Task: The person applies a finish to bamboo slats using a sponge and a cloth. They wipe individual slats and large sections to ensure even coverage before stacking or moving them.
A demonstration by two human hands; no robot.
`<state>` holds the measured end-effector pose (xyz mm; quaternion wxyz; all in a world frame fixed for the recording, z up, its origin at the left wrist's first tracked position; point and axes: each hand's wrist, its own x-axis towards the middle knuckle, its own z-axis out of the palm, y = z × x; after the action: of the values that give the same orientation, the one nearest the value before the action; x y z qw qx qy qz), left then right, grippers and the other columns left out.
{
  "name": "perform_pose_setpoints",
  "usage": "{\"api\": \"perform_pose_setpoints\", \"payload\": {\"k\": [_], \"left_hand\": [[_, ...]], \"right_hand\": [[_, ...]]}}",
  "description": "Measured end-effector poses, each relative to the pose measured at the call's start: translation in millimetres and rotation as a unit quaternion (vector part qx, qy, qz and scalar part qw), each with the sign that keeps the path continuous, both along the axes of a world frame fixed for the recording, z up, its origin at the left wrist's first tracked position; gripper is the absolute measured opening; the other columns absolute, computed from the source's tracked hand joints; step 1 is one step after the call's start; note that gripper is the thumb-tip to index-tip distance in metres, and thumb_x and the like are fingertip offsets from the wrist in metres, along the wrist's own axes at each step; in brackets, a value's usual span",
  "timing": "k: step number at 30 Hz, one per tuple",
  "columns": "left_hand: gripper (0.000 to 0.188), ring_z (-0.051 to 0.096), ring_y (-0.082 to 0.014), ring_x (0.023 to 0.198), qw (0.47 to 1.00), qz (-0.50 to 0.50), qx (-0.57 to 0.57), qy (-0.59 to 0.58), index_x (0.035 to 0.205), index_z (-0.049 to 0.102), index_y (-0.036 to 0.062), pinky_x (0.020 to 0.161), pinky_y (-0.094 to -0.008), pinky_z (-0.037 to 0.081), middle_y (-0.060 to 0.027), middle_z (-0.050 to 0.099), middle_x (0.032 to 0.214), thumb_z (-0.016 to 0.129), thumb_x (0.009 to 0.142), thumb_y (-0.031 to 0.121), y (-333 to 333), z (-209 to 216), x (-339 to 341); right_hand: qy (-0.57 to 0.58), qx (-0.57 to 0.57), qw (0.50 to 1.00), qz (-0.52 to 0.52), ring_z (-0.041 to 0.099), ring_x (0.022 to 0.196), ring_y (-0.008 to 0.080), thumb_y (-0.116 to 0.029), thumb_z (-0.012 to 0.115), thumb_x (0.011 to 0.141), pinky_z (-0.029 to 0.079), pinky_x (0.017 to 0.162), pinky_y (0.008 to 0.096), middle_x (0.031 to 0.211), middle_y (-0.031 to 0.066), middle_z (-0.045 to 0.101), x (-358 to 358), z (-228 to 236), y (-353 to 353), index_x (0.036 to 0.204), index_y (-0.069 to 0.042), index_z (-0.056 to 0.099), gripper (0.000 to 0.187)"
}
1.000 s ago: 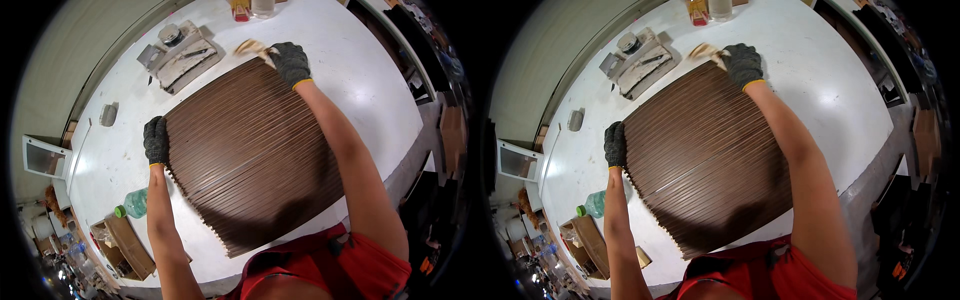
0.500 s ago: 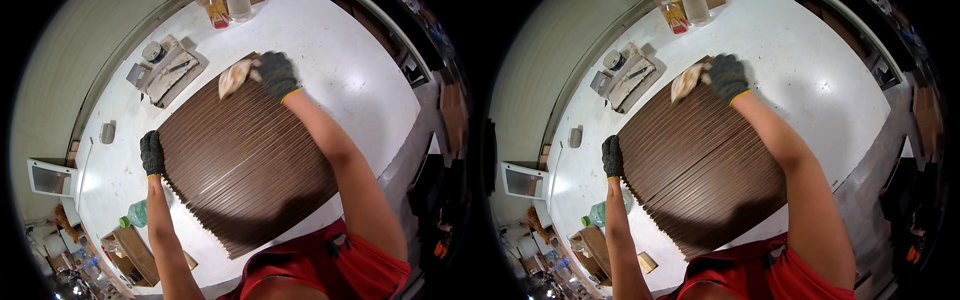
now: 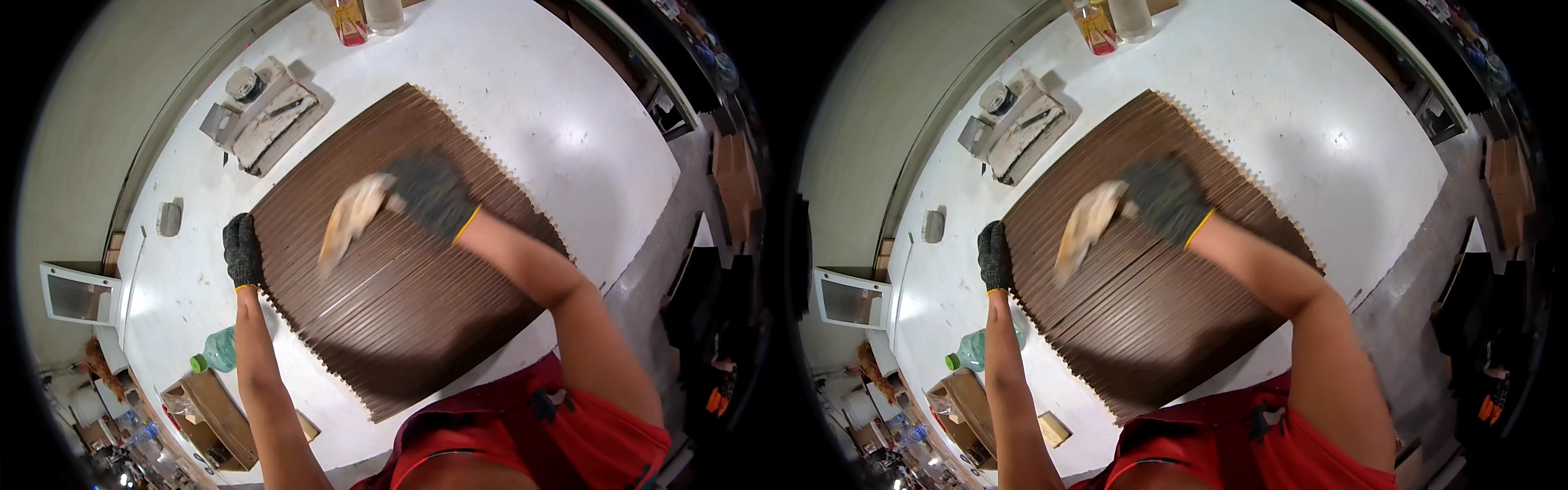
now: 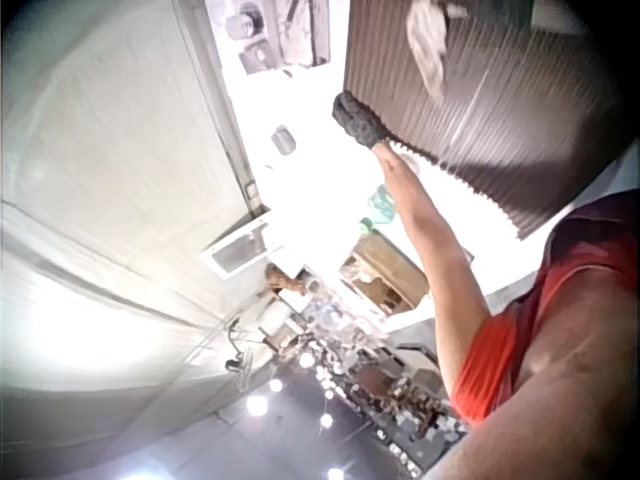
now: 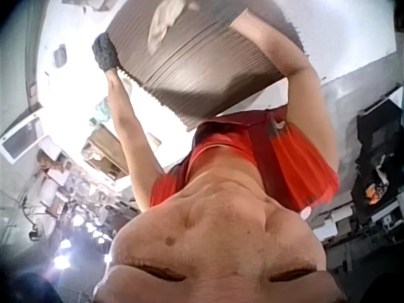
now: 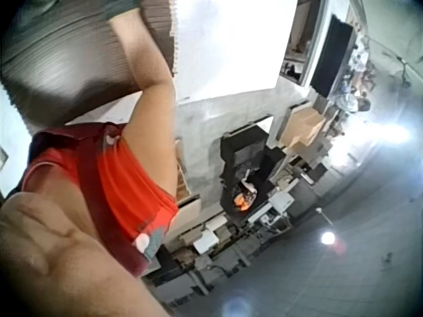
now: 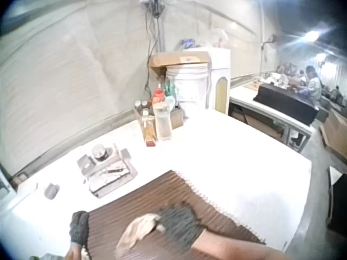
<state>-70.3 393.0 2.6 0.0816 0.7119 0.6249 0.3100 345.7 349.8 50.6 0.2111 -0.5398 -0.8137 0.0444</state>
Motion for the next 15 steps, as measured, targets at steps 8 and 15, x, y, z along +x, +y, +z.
{"api": "perform_pose_setpoints", "payload": {"k": [8, 15], "left_hand": [[0.031, 0.058, -0.0318, 0.108, 0.996, 0.035, -0.030, -0.070, 0.112, 0.066, 0.0025, 0.096, -0.0399, 0.044, -0.0159, 0.063, 0.113, 0.054, 0.098, 0.027, 9.3, 2.7, 18.5], [0.032, 0.058, -0.0316, 0.108, 0.998, 0.039, -0.023, -0.048, 0.113, 0.066, 0.0031, 0.097, -0.0402, 0.043, -0.0161, 0.062, 0.115, 0.053, 0.098, 0.028, 4.7, 3.3, 15.9]], "right_hand": [[-0.154, 0.065, 0.943, -0.288, 0.064, 0.087, 0.0258, -0.024, 0.059, 0.088, 0.052, 0.073, 0.0398, 0.098, 0.0097, 0.066, 50.8, -9.2, 29.6, 0.110, -0.011, 0.064, 0.026], [0.016, 0.058, 0.996, 0.065, 0.063, 0.081, 0.0253, -0.027, 0.065, 0.082, 0.051, 0.069, 0.0420, 0.088, 0.0130, 0.064, -47.5, -0.4, -93.7, 0.103, -0.011, 0.066, 0.026]]}}
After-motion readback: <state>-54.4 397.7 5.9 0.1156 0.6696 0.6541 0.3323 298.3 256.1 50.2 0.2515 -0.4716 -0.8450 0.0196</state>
